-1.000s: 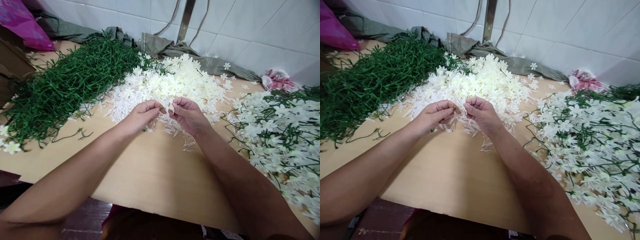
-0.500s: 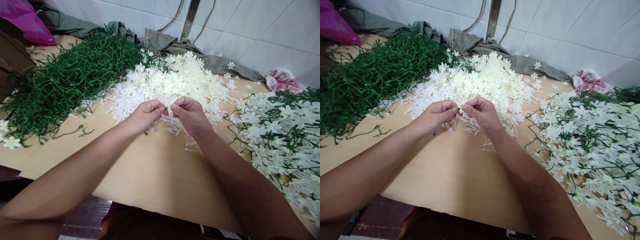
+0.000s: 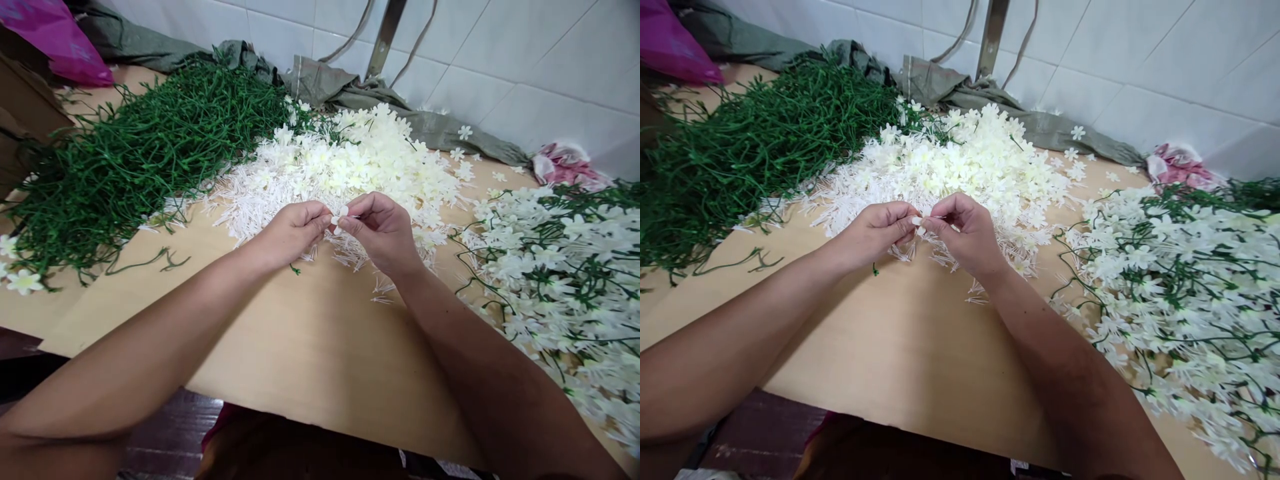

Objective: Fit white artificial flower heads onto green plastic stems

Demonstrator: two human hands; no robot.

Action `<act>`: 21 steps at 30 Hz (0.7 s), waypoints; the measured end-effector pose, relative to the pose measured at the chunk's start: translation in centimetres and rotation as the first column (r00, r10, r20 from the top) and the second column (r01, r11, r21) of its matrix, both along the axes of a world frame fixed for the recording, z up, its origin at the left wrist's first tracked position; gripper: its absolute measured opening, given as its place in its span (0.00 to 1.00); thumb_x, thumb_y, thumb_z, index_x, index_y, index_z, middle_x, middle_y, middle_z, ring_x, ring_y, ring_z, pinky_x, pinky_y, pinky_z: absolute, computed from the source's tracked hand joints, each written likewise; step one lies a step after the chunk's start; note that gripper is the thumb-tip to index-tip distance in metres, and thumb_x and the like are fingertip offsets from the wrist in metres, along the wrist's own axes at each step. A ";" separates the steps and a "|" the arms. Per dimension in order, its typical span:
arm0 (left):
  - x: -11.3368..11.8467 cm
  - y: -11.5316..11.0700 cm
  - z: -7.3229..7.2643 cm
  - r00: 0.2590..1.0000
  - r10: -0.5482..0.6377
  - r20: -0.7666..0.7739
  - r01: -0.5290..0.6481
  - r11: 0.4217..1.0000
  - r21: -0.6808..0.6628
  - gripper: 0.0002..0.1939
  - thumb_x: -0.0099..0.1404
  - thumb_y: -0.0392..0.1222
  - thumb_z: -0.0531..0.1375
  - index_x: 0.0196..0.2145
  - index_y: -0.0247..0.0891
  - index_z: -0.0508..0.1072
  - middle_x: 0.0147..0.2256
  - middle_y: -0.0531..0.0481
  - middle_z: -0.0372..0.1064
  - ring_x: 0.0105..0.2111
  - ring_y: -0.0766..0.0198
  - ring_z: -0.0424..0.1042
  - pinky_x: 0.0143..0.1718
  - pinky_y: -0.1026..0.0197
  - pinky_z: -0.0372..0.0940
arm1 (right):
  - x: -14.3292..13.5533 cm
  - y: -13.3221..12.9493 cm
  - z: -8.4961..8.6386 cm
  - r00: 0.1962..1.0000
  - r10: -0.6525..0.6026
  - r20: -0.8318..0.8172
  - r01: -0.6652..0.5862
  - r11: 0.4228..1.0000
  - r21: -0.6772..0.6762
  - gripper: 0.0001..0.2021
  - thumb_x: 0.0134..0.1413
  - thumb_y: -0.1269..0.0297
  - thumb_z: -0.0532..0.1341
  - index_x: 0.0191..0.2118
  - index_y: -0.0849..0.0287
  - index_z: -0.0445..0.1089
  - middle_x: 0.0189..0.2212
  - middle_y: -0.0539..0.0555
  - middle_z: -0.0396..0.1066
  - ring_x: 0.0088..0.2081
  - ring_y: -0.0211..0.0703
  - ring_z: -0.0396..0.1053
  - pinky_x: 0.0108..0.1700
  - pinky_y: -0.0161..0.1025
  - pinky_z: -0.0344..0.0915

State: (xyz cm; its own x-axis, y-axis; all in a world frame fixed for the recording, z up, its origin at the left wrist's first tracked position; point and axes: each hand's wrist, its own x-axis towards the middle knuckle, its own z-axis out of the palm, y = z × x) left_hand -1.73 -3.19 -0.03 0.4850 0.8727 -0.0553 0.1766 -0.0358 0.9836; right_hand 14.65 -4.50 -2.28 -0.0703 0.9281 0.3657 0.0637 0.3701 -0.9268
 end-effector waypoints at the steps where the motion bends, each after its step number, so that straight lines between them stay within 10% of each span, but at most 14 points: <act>1: 0.0 0.0 0.0 1.000 -0.005 0.001 0.005 1.000 0.004 0.12 0.65 0.33 0.52 0.22 0.35 0.61 0.16 0.59 0.53 0.17 0.75 0.51 0.19 0.70 0.48 | 0.1 0.0 0.0 1.000 0.008 0.008 -0.008 1.000 0.002 0.16 0.39 0.54 0.71 0.25 0.57 0.66 0.24 0.46 0.66 0.27 0.32 0.64 0.30 0.34 0.64; 21: 0.0 0.1 -0.2 0.996 -0.076 0.037 0.076 0.997 0.009 0.12 0.63 0.34 0.53 0.21 0.35 0.61 0.18 0.58 0.52 0.18 0.75 0.50 0.22 0.69 0.49 | -0.4 -0.2 -0.6 0.978 0.143 -0.153 -0.163 0.978 -0.130 0.16 0.40 0.55 0.70 0.24 0.57 0.64 0.21 0.45 0.67 0.24 0.30 0.65 0.28 0.33 0.64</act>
State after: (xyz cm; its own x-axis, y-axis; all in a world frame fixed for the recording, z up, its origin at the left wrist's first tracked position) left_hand -1.70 -3.08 -0.20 0.5516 0.8336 -0.0297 0.1365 -0.0552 0.9891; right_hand 14.26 -4.73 -2.84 -0.1722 0.9531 0.2489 -0.1194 0.2306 -0.9657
